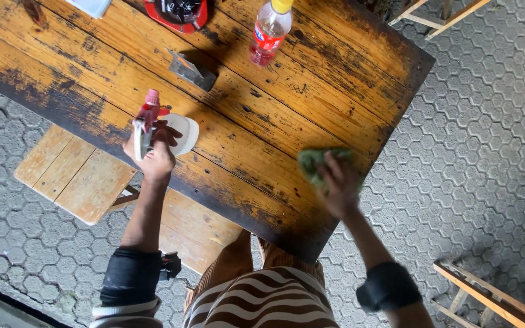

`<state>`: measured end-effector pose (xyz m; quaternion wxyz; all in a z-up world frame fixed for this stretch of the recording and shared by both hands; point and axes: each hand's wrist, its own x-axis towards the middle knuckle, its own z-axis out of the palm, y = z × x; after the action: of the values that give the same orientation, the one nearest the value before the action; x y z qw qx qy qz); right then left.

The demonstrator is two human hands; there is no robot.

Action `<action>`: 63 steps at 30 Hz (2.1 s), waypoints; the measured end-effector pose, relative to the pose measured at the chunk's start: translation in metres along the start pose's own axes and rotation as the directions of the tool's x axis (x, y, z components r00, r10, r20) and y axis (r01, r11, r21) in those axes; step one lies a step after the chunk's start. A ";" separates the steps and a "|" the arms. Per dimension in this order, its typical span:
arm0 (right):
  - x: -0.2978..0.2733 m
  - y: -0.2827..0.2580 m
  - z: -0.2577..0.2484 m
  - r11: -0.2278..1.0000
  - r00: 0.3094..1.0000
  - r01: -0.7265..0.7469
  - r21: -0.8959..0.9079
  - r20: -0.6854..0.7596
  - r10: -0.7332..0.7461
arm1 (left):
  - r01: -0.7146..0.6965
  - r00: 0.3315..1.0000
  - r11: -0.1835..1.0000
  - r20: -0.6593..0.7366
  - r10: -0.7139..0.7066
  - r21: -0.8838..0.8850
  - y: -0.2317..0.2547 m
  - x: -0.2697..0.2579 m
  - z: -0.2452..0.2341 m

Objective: Wiping down multiple wooden tables using a cleaning spray and a green cloth.

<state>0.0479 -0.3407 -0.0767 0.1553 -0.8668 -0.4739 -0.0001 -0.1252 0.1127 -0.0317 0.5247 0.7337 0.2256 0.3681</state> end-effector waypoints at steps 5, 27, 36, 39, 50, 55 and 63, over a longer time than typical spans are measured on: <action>0.063 0.078 0.035 0.924 0.946 -0.279 -0.263 0.087 0.311 | -0.001 1.000 0.999 -0.023 0.001 0.035 0.014 0.002 0.005; 0.092 -0.127 0.071 0.980 0.941 0.191 0.051 0.273 -0.198 | 0.042 0.994 0.995 -0.095 -0.050 -0.089 0.001 -0.002 0.013; 0.062 0.004 0.038 0.979 0.989 -0.127 -0.161 0.058 0.138 | 0.066 0.992 0.995 -0.099 -0.074 -0.080 0.023 0.008 0.013; 0.084 0.049 0.060 0.932 0.956 -0.262 -0.252 0.065 0.286 | 0.029 0.994 0.997 -0.099 -0.035 -0.065 0.022 0.007 0.014; 0.160 -0.053 0.105 0.961 0.958 -0.177 -0.213 0.188 0.218 | 0.050 0.992 0.997 -0.109 -0.057 -0.062 0.011 0.005 0.014; 0.116 -0.121 0.093 0.998 0.979 0.005 -0.056 0.202 0.006 | 0.020 0.995 0.999 -0.099 -0.024 -0.045 0.012 0.006 0.013; 0.025 -0.081 0.040 0.974 0.974 0.213 0.074 0.058 -0.218 | 0.049 0.993 0.998 -0.102 -0.053 -0.040 0.027 0.007 0.016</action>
<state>-0.0103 -0.2684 -0.0898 0.1679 -0.8041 -0.5697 0.0274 -0.1099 0.0988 -0.0075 0.5352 0.6978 0.2643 0.3960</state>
